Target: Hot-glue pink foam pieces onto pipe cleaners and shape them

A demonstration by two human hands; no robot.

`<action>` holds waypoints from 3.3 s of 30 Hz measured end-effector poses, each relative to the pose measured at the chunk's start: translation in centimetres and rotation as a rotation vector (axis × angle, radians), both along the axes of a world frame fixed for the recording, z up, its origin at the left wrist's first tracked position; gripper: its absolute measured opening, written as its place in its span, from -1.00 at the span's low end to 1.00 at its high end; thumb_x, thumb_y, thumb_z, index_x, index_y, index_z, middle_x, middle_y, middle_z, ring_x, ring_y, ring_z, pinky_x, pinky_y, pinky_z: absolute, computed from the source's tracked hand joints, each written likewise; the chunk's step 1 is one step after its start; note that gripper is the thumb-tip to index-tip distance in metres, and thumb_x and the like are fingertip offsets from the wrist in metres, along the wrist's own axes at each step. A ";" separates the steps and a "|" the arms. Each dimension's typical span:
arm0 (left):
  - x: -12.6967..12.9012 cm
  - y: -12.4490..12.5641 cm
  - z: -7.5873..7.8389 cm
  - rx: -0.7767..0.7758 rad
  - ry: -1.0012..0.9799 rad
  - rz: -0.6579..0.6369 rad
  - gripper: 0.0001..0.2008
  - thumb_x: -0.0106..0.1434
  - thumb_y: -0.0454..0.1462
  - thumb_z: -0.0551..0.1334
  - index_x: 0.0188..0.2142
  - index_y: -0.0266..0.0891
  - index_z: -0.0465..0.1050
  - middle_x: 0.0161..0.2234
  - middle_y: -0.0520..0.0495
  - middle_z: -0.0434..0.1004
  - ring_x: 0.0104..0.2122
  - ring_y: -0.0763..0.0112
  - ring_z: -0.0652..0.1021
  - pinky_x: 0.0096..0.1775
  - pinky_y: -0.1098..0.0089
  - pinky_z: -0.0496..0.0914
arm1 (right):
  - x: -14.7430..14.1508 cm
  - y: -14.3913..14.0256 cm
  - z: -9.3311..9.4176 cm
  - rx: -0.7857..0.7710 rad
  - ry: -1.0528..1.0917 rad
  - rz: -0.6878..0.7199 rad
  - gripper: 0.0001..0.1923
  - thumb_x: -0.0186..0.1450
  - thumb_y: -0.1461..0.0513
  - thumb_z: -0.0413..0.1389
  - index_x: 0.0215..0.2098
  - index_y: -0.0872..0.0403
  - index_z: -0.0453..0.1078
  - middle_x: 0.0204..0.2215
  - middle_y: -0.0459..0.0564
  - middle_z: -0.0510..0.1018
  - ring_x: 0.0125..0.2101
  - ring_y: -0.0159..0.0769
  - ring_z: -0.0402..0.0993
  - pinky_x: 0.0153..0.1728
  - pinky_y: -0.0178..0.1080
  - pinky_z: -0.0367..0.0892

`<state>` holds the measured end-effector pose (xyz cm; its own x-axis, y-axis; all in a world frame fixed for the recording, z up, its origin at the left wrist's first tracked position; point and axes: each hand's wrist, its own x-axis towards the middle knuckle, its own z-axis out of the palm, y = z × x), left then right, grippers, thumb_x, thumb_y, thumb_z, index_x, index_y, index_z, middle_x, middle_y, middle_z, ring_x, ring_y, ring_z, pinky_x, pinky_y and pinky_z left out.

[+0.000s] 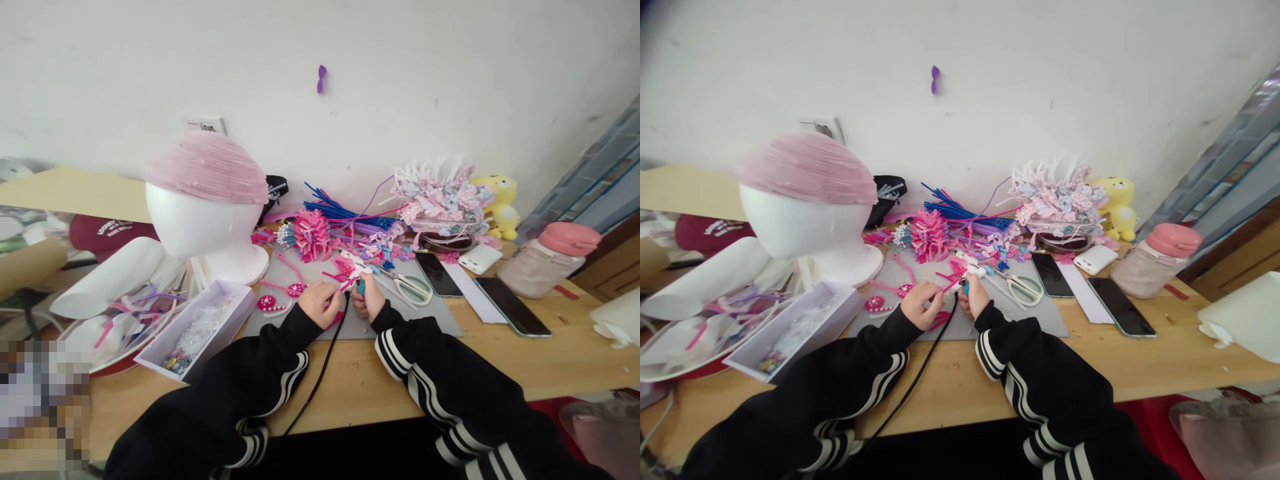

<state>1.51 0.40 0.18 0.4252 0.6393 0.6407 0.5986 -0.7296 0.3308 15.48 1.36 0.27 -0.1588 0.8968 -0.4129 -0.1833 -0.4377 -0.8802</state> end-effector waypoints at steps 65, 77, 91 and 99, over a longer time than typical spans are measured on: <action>0.0 0.5 -0.8 -0.096 -0.060 -0.013 -0.73 0.17 -0.30 -0.05 -0.57 -0.25 0.32 -0.64 -0.01 0.37 -0.58 0.48 0.34 -0.45 0.44 0.25 | -0.5 -0.5 -0.7 0.277 0.037 -0.009 -0.63 -0.11 0.02 0.19 -0.63 0.10 0.17 -0.90 -0.33 0.01 -0.89 -0.63 -0.14 -0.85 -0.43 -0.27; -0.3 0.5 -0.3 -0.060 -0.073 0.125 -0.81 0.13 -0.25 0.03 -0.50 -0.23 0.37 -0.56 0.00 0.40 -0.50 0.46 0.36 -0.39 0.40 0.18 | 0.0 0.0 -1.4 0.485 -0.105 0.035 -0.59 0.00 -0.08 0.05 -0.63 0.09 0.20 -0.94 -0.28 0.05 -0.89 -0.58 -0.11 -0.85 -0.41 -0.21; 0.2 -0.4 -0.3 0.028 -0.061 0.259 -0.82 0.08 -0.30 0.10 -0.33 -0.10 0.44 -0.26 -0.04 0.42 -0.24 0.31 0.33 -0.22 0.24 0.06 | -0.1 0.0 -1.1 0.414 -0.129 0.056 -0.66 -0.04 0.01 0.13 -0.67 0.09 0.19 -0.86 -0.25 0.12 -0.85 -0.58 -0.07 -0.81 -0.39 -0.22; 0.4 -0.8 0.1 0.124 0.043 0.313 -0.83 0.11 -0.32 0.07 -0.37 -0.12 0.43 -0.20 -0.04 0.44 -0.17 0.24 0.31 -0.14 0.14 -0.03 | 0.1 0.1 -1.8 0.358 -0.176 -0.008 -0.72 -0.04 0.07 0.13 -0.64 0.08 0.21 -0.87 -0.28 0.02 -0.82 -0.55 -0.08 -0.77 -0.37 -0.19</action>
<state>1.89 -0.37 0.28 0.2484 0.6612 0.7079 0.8115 -0.5411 0.2207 15.57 1.47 -1.50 -0.1057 0.9900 -0.0937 -0.0187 -0.0962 -0.9952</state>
